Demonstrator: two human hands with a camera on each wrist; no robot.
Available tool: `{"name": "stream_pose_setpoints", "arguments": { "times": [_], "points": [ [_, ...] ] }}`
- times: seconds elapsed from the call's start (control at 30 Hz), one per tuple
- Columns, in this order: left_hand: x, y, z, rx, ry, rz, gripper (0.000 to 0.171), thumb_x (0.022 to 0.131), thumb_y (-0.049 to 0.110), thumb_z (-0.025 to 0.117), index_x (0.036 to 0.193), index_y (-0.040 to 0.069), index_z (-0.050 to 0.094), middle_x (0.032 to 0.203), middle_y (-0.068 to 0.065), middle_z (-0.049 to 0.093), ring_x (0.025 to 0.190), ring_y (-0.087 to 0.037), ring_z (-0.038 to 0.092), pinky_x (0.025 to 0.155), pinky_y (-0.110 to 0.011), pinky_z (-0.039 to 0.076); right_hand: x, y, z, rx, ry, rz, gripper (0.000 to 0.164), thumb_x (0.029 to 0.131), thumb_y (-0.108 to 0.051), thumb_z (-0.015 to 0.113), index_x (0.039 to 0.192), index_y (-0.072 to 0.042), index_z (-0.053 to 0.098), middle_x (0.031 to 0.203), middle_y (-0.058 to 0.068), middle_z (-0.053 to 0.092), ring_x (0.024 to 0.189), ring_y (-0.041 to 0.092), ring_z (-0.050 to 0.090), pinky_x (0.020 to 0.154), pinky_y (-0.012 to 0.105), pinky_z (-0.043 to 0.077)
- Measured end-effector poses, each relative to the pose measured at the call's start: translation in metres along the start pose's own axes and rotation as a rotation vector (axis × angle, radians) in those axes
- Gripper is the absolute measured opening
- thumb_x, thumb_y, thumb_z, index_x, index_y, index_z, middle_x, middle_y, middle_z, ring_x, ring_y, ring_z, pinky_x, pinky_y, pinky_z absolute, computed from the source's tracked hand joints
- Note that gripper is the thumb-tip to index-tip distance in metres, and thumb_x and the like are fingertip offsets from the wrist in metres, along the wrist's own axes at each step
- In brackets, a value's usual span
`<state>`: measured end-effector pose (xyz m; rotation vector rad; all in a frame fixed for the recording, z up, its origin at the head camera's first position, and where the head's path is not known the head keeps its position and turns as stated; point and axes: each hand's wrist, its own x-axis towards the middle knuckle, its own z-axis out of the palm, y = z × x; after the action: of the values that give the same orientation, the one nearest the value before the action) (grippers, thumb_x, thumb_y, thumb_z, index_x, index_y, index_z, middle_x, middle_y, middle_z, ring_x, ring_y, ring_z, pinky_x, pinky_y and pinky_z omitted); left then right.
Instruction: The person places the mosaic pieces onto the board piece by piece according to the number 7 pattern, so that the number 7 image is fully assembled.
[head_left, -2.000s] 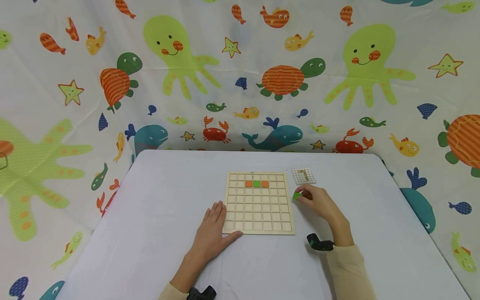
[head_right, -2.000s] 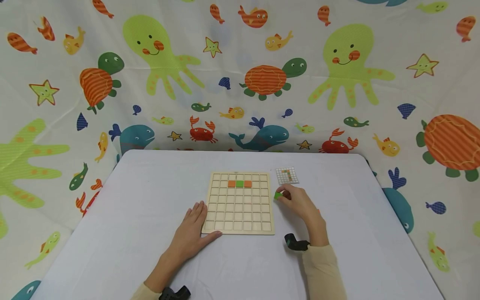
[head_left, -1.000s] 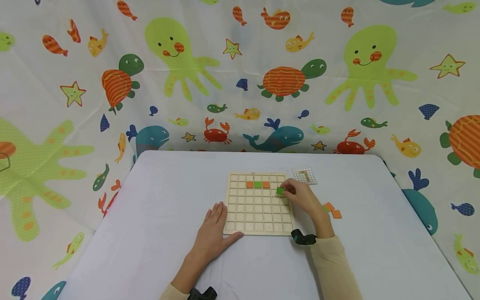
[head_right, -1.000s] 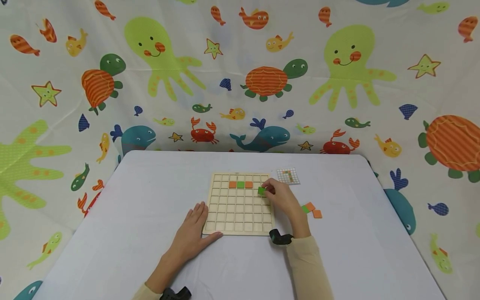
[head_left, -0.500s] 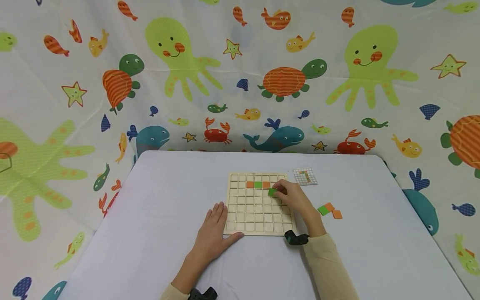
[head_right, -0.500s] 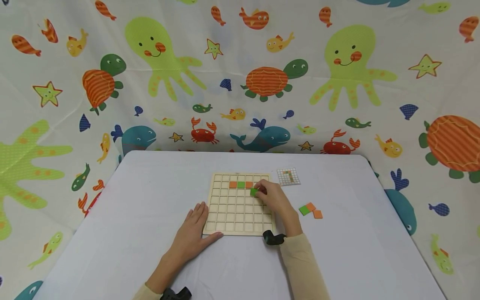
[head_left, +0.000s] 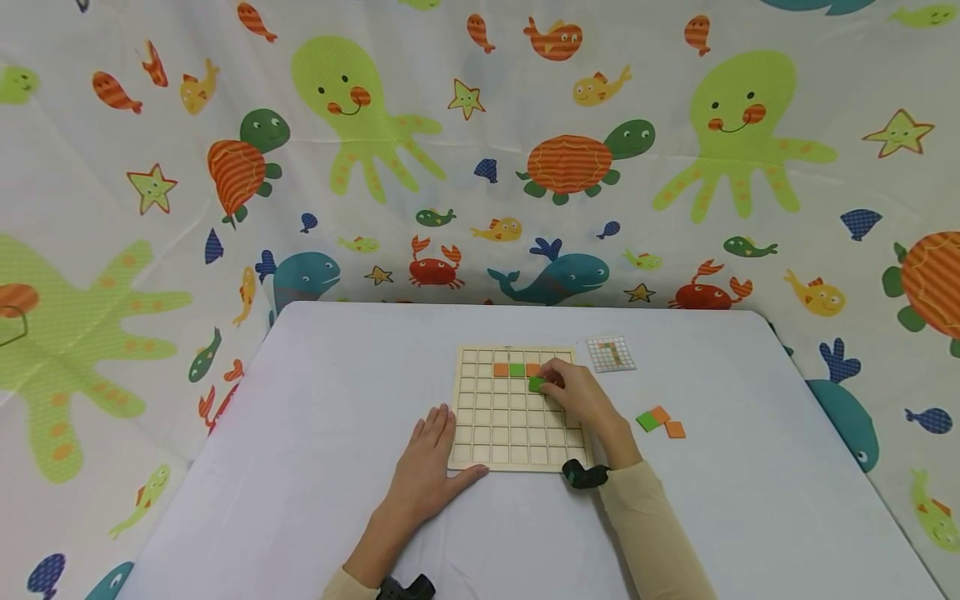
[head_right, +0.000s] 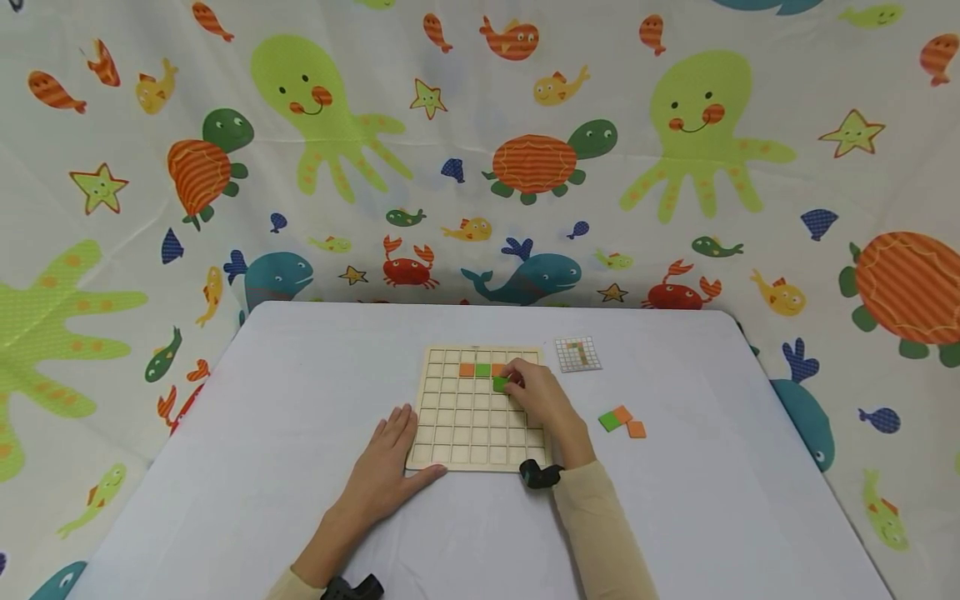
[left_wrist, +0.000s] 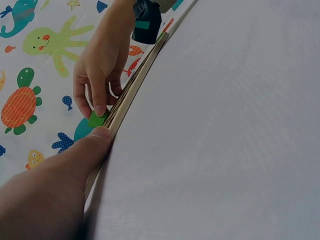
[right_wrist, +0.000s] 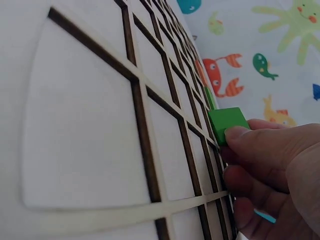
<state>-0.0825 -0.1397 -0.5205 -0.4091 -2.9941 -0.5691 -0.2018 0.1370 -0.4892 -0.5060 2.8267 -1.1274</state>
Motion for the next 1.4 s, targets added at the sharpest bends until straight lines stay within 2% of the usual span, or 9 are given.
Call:
{"name": "stream_pose_setpoints", "arguments": {
  "times": [0.33,0.6,0.83,1.4],
  "points": [
    [-0.0002,0.0003,-0.0001,0.007,0.01,0.009,0.101,0.088,0.07,0.058,0.153,-0.004,0.035,0.163,-0.02,0.03,0.154,-0.033,0.025,0.126,-0.049,0.024,0.0035,-0.0014,0.0021,0.001,-0.033,0.031,0.013,0.095,-0.014,0.069,0.108,-0.011,0.071,0.099,0.004,0.071,0.087,0.016,0.062,0.083,0.036,0.055],
    [0.0003,-0.0003,-0.0002,0.02,0.029,0.018,0.1,0.088,0.069,0.059,0.152,-0.004,0.036,0.162,-0.02,0.032,0.153,-0.034,0.027,0.125,-0.05,0.025,0.0032,-0.0017,0.001,-0.039,0.0,-0.017,0.017,0.093,-0.014,0.071,0.107,-0.007,0.077,0.101,0.007,0.073,0.089,0.018,0.066,0.08,0.038,0.057],
    [0.0005,-0.0004,0.0002,0.013,0.017,0.012,0.101,0.088,0.07,0.058,0.153,-0.004,0.035,0.163,-0.02,0.031,0.154,-0.033,0.026,0.126,-0.049,0.024,0.0037,-0.0012,0.0023,-0.069,0.011,-0.04,0.016,0.091,-0.013,0.073,0.104,-0.008,0.08,0.098,0.006,0.072,0.089,0.019,0.067,0.08,0.036,0.058],
    [0.0015,-0.0002,0.0002,0.01,0.01,0.009,0.101,0.088,0.07,0.058,0.153,-0.004,0.035,0.163,-0.02,0.03,0.154,-0.033,0.026,0.126,-0.049,0.024,0.0026,-0.0026,-0.0002,-0.086,-0.019,-0.022,0.018,0.094,-0.016,0.07,0.109,-0.008,0.077,0.102,0.006,0.072,0.092,0.018,0.065,0.084,0.039,0.057]
  ]
}}
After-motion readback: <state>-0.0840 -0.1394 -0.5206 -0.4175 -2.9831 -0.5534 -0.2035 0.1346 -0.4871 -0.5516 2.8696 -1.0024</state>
